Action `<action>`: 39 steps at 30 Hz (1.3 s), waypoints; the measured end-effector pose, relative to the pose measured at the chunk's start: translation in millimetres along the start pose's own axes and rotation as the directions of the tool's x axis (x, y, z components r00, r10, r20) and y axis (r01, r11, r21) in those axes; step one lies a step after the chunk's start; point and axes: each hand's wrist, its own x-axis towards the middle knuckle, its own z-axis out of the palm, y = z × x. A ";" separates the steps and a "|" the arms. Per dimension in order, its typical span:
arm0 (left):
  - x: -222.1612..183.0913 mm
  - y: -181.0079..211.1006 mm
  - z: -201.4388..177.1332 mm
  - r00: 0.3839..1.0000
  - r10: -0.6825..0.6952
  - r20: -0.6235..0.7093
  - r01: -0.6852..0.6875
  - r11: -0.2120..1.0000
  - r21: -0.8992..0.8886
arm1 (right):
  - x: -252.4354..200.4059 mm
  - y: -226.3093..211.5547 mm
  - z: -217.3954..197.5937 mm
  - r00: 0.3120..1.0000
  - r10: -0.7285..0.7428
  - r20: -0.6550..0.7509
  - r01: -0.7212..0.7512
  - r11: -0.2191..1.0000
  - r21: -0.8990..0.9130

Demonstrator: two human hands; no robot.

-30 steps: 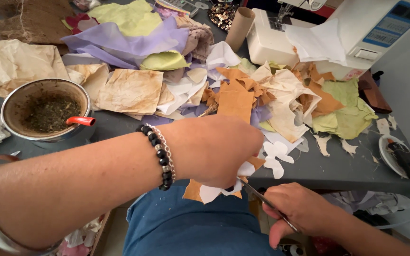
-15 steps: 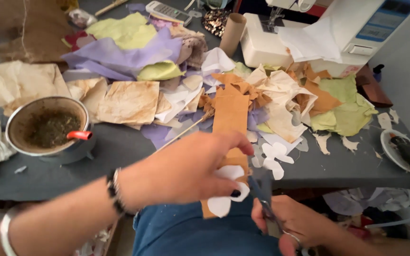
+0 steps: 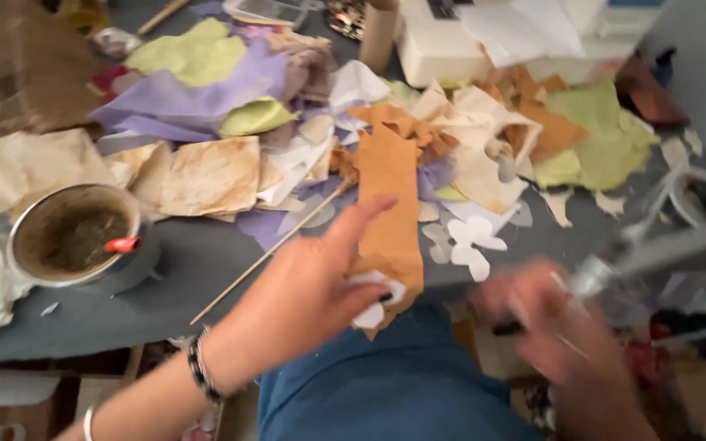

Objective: Cutting fabric petals with scissors and assembling them into a flower on a stick using a hot glue gun.

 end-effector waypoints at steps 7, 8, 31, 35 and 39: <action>1.1 11.5 16.7 0.989 0.144 0.041 -0.142 0.989 -0.031 | 76.8 3.0 53.3 0.888 0.256 -0.382 -0.257 0.965 0.051; 3.0 9.2 17.3 0.993 0.107 0.049 -0.108 0.994 0.006 | 76.6 6.3 52.9 0.858 0.288 -0.426 -0.330 0.944 -0.026; -26.9 -23.8 53.8 0.930 -0.167 -0.327 0.006 0.897 -0.441 | 69.0 6.6 44.0 0.855 0.073 -0.514 -0.194 0.963 -0.185; -24.5 -27.5 48.4 0.922 -0.194 -0.336 0.015 0.883 -0.469 | 28.0 4.7 24.2 0.923 -0.031 -0.384 -0.078 0.961 -0.265; -21.9 -28.6 49.6 0.927 -0.199 -0.317 0.027 0.881 -0.473 | 0.3 -2.4 20.0 0.930 0.301 -0.213 -0.356 0.883 -0.307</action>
